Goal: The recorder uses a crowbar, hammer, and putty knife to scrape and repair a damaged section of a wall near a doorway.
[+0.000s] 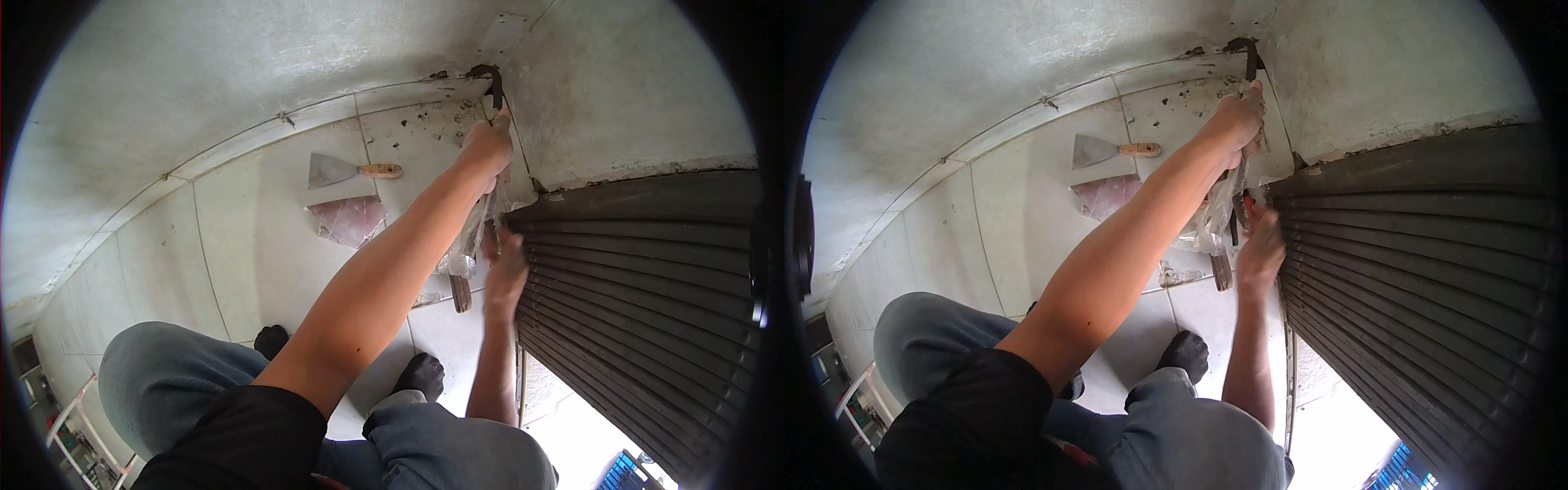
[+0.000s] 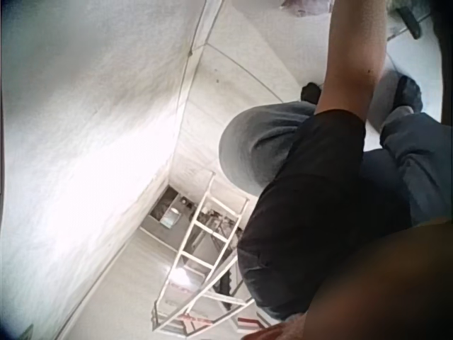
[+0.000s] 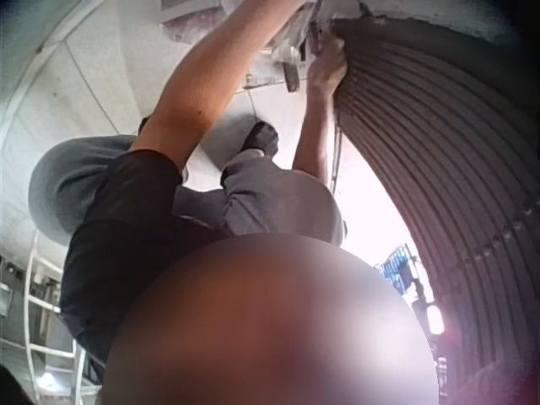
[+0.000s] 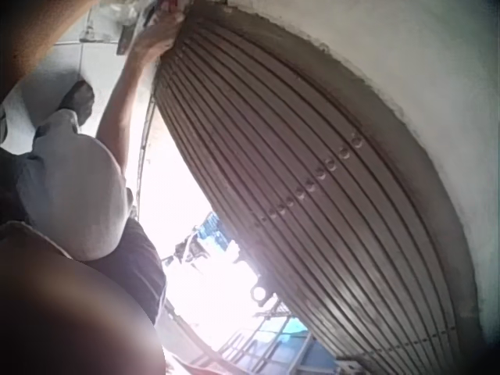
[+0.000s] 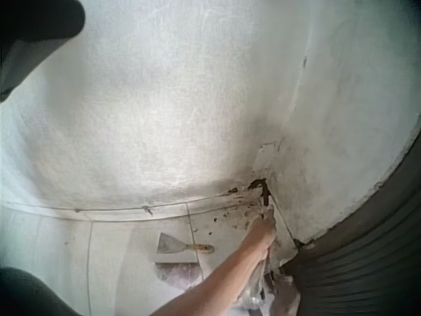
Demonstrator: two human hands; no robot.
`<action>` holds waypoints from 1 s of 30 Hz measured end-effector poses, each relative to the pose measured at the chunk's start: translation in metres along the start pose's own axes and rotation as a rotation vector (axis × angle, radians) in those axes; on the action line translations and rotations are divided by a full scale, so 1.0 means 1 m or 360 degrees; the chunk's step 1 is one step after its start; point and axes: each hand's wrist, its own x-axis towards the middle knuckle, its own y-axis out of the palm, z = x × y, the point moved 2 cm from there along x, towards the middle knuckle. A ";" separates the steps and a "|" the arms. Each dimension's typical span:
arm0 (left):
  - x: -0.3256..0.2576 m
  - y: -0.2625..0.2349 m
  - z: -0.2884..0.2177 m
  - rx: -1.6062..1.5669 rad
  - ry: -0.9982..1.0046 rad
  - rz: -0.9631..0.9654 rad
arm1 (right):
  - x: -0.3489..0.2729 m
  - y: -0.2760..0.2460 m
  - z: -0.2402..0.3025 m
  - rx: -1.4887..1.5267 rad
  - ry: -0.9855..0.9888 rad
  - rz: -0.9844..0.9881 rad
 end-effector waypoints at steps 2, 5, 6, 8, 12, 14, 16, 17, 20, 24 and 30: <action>-0.005 0.004 0.001 -0.0076 0.0027 0.0003 | 0.022 -0.007 0.022 0.1027 0.0179 0.0461; -0.002 0.002 0.003 -0.0078 0.0069 0.0019 | 0.043 -0.002 0.048 0.0683 0.0142 0.1105; 0.001 0.004 0.003 0.0161 0.0090 0.0036 | 0.047 0.003 0.051 0.0727 0.0062 0.0984; 0.003 0.005 -0.001 0.0401 0.0105 0.0055 | 0.037 0.009 0.062 0.0754 0.0161 0.0922; 0.008 0.023 -0.008 0.0223 -0.0022 0.0162 | 0.050 -0.013 0.088 0.0082 0.0053 0.0947; 0.069 -0.001 -0.008 0.0475 0.0300 0.0314 | 0.045 0.000 0.107 -0.0215 -0.0101 0.0882; 0.054 0.034 -0.003 0.1221 0.0674 0.0209 | 0.054 -0.027 0.108 -0.0641 -0.0241 0.0638; 0.050 0.038 -0.005 0.2009 0.1051 0.0009 | 0.055 -0.027 0.121 -0.0628 -0.0253 0.0648; 0.053 0.040 -0.018 0.2483 0.1161 0.0457 | 0.062 -0.038 0.134 -0.1013 -0.0370 0.0722; 0.004 0.063 -0.043 0.2122 0.0694 0.0603 | 0.066 -0.055 0.141 -0.1430 -0.0436 0.0615; 0.079 0.080 -0.017 0.1730 0.1001 0.1172 | 0.061 -0.052 0.171 -0.1815 -0.0621 0.0765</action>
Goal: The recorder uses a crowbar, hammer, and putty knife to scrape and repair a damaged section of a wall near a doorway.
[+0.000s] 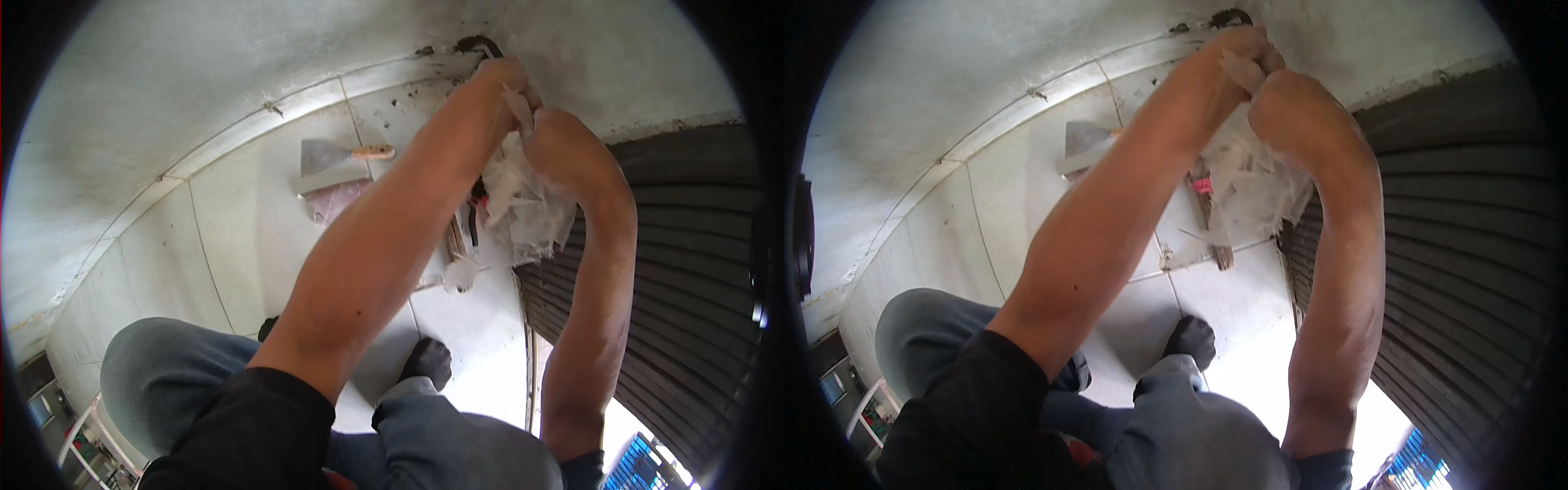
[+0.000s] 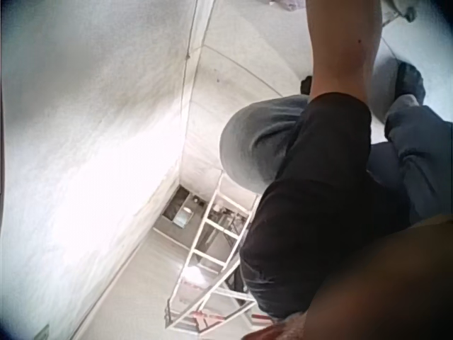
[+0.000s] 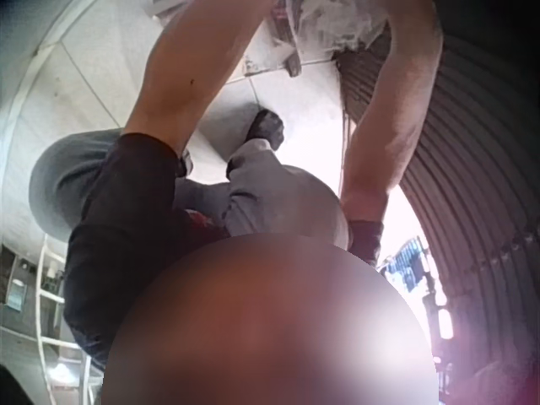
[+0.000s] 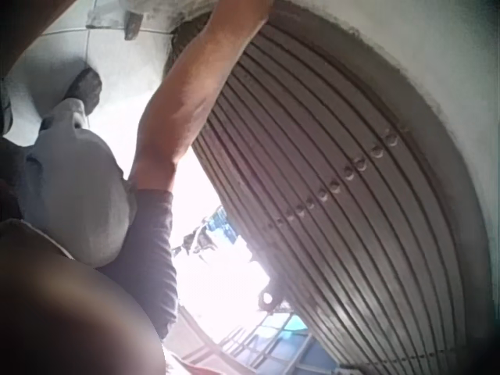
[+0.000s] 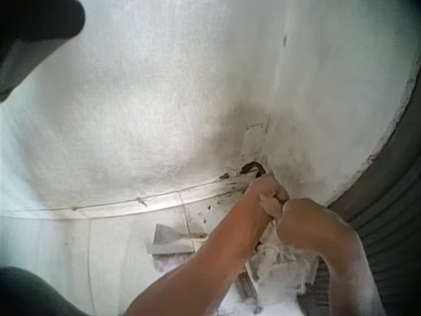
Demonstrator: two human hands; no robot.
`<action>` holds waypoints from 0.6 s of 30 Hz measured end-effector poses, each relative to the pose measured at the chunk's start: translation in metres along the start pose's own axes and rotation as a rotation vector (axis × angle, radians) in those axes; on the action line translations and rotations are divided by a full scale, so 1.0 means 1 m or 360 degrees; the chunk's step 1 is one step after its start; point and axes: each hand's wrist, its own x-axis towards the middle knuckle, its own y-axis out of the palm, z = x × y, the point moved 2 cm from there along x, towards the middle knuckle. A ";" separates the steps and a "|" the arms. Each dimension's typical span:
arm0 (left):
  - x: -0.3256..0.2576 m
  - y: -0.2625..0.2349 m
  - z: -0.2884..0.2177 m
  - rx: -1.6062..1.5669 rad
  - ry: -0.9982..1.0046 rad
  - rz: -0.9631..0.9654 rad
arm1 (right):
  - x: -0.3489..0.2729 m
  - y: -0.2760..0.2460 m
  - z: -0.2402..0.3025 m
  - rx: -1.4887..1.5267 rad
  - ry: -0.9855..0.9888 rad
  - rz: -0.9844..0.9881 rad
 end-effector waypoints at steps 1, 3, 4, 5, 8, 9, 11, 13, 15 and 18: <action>-0.005 0.009 0.024 0.0027 -0.0032 -0.0015 | -0.003 -0.009 0.012 0.0210 -0.0035 -0.0094; -0.072 -0.055 0.126 -0.1048 0.0244 -0.0841 | 0.013 0.024 0.082 0.0513 -0.0246 -0.0398; -0.055 0.022 0.072 -0.1208 0.0338 -0.0787 | 0.013 0.064 0.041 0.0509 0.0000 -0.0560; -0.051 0.044 0.029 -0.1937 -0.0112 -0.0877 | 0.000 0.080 0.014 0.0483 0.0138 -0.0531; -0.084 0.036 -0.008 -0.2501 -0.0548 -0.0938 | -0.006 0.106 0.018 0.0582 0.0201 -0.0576; -0.092 0.035 -0.006 -0.2435 -0.0446 -0.0934 | -0.004 0.115 0.024 0.0650 0.0181 -0.0632; -0.102 0.032 0.000 -0.2460 -0.0434 -0.0981 | 0.001 0.122 0.033 0.0591 0.0124 -0.0682; -0.105 0.031 0.001 -0.2491 -0.0415 -0.1013 | 0.000 0.123 0.033 0.0380 0.0196 -0.0650; -0.099 0.033 -0.003 -0.2717 -0.0399 -0.1062 | 0.002 0.114 0.018 0.0194 0.0218 -0.0564; -0.084 0.024 -0.019 -0.2582 -0.0639 -0.1323 | -0.010 0.080 0.020 -0.0038 0.0117 -0.0420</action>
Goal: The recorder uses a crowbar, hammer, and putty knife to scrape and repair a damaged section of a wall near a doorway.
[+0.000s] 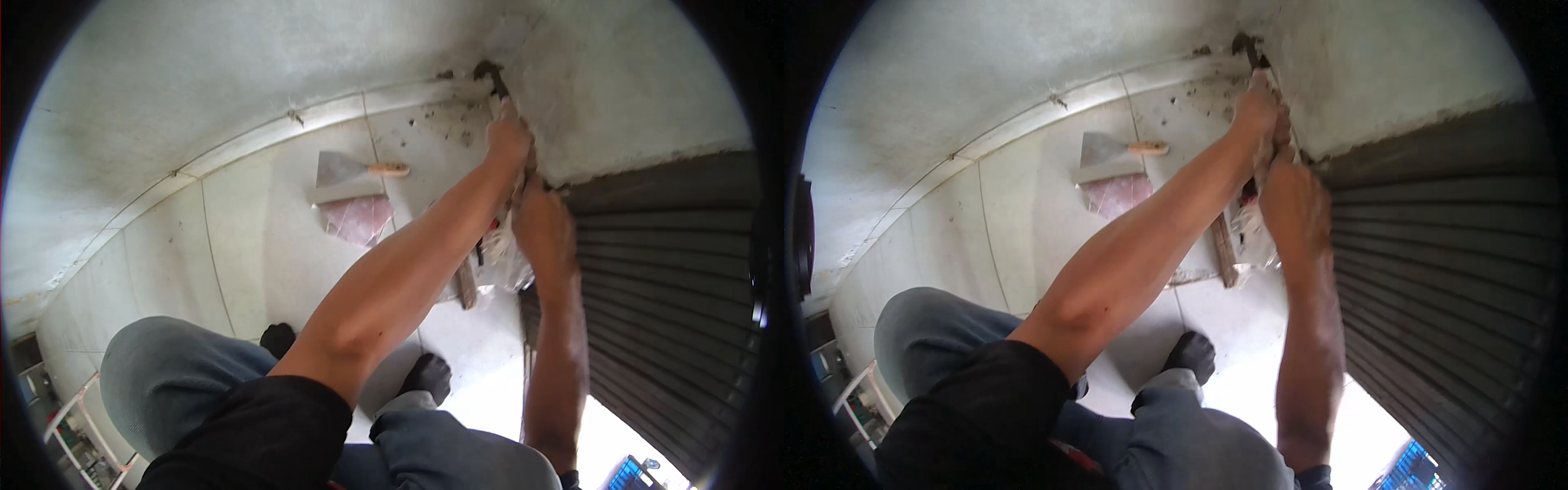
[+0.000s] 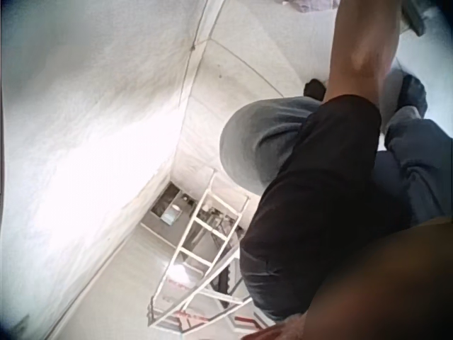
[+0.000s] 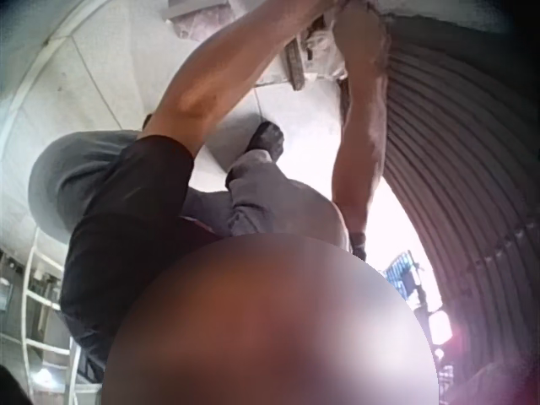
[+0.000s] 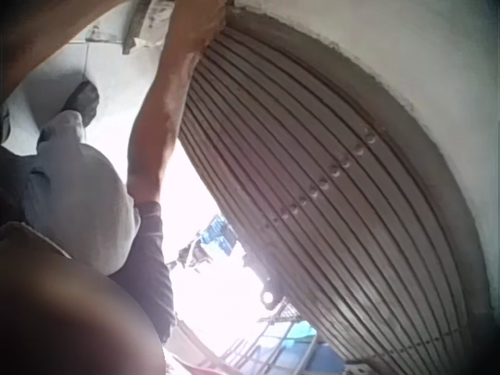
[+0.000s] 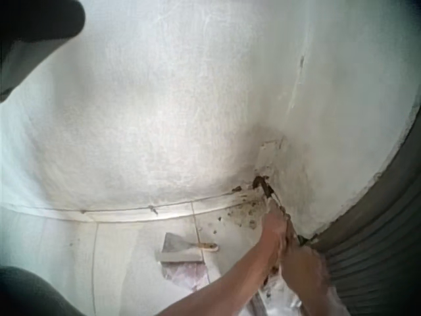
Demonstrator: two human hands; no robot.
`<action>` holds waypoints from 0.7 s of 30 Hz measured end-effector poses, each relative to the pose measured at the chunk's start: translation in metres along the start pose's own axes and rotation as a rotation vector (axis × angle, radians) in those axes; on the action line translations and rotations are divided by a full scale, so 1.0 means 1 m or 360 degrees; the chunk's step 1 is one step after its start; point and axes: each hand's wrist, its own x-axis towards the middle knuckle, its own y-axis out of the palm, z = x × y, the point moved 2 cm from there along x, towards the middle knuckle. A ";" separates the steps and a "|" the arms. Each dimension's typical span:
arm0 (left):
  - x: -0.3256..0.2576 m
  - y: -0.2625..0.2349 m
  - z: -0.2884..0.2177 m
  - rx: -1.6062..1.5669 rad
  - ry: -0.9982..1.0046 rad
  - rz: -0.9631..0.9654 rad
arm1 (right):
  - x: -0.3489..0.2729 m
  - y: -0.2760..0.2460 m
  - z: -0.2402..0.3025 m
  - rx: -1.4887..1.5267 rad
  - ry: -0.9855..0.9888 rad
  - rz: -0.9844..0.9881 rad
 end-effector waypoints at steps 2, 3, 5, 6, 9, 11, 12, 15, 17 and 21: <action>0.013 0.001 0.002 0.0159 0.0069 -0.0100 | 0.003 -0.009 0.000 0.0068 0.0013 -0.0044; 0.022 -0.003 0.000 0.0306 0.0163 -0.0190 | 0.006 -0.010 0.003 0.0083 0.0014 -0.0044; 0.012 0.003 0.003 0.0261 0.0091 -0.0156 | 0.005 -0.008 -0.003 0.0234 0.0065 -0.0003; 0.003 0.007 0.004 0.0203 0.0055 -0.0105 | 0.005 -0.003 -0.006 0.0237 0.0076 0.0024; 0.009 -0.003 0.013 0.0161 0.0199 -0.0052 | 0.010 0.005 -0.006 0.0186 0.0173 0.0026; 0.013 -0.018 0.028 0.0195 0.0301 -0.0035 | 0.009 0.035 -0.007 0.0283 0.0293 0.0123; 0.016 -0.024 0.028 0.0245 0.0402 -0.0036 | 0.007 0.039 -0.001 0.0292 0.0326 0.0084; 0.019 -0.021 0.018 0.0253 0.0251 -0.0067 | 0.011 0.026 -0.002 0.0250 0.0239 0.0103; 0.007 0.001 0.033 0.0167 0.0138 0.0013 | -0.003 -0.075 -0.002 -0.0382 0.0099 0.0039; -0.018 -0.010 0.032 0.0123 -0.0089 -0.0068 | -0.013 -0.084 0.010 -0.0410 -0.0158 -0.0303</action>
